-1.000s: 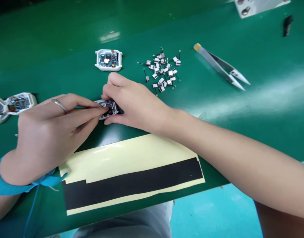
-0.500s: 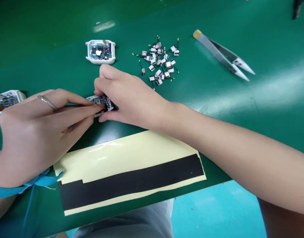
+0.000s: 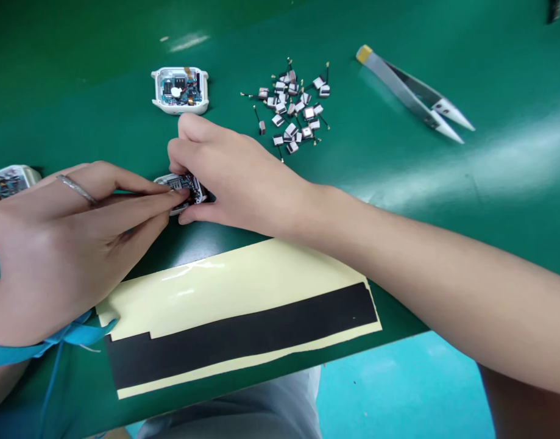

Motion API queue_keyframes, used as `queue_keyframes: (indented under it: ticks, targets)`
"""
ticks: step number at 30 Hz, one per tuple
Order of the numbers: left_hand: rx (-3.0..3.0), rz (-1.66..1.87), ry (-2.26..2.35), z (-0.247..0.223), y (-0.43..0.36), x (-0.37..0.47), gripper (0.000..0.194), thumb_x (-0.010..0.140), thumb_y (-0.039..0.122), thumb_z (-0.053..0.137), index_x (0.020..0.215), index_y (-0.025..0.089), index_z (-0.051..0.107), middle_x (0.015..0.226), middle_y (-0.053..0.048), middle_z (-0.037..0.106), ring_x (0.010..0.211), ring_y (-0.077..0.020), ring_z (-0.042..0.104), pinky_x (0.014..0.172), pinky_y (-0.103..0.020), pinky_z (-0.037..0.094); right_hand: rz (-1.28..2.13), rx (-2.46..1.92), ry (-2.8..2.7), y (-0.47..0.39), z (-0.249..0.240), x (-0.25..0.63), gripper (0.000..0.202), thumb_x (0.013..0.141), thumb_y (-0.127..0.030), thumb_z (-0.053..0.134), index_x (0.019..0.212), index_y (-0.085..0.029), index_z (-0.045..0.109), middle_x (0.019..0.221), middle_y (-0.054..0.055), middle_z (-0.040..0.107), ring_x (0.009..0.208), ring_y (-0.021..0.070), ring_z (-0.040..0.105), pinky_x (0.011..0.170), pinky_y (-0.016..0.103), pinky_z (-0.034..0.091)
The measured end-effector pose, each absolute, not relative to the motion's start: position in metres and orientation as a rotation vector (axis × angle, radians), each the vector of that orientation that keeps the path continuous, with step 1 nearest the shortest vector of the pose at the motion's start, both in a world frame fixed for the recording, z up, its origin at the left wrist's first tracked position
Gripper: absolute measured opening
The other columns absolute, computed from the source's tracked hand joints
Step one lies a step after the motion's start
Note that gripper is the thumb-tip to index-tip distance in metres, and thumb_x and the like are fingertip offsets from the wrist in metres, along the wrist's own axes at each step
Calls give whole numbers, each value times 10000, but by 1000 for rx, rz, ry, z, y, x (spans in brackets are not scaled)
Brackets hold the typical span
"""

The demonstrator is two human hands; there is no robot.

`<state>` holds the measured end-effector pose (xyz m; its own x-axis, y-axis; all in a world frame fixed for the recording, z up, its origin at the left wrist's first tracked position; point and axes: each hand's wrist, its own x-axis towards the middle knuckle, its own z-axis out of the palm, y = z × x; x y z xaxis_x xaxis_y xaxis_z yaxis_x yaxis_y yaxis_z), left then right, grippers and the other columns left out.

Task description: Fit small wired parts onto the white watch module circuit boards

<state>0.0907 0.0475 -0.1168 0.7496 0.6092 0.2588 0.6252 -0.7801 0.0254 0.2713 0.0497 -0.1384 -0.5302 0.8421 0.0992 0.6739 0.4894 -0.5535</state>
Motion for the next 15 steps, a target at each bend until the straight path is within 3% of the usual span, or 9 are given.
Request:
queue_keyframes:
  ticks: [15]
  targets:
    - [-2914,-406,-979,-117,48,88,110,818,200,496,824,223,604,789,9,592,730,-140,553,555,-238,414,650,-1260,-2381,50,-138,272,335,727,-337,625,963,-122,524,1025,78,486,817,146,519,627,267,436]
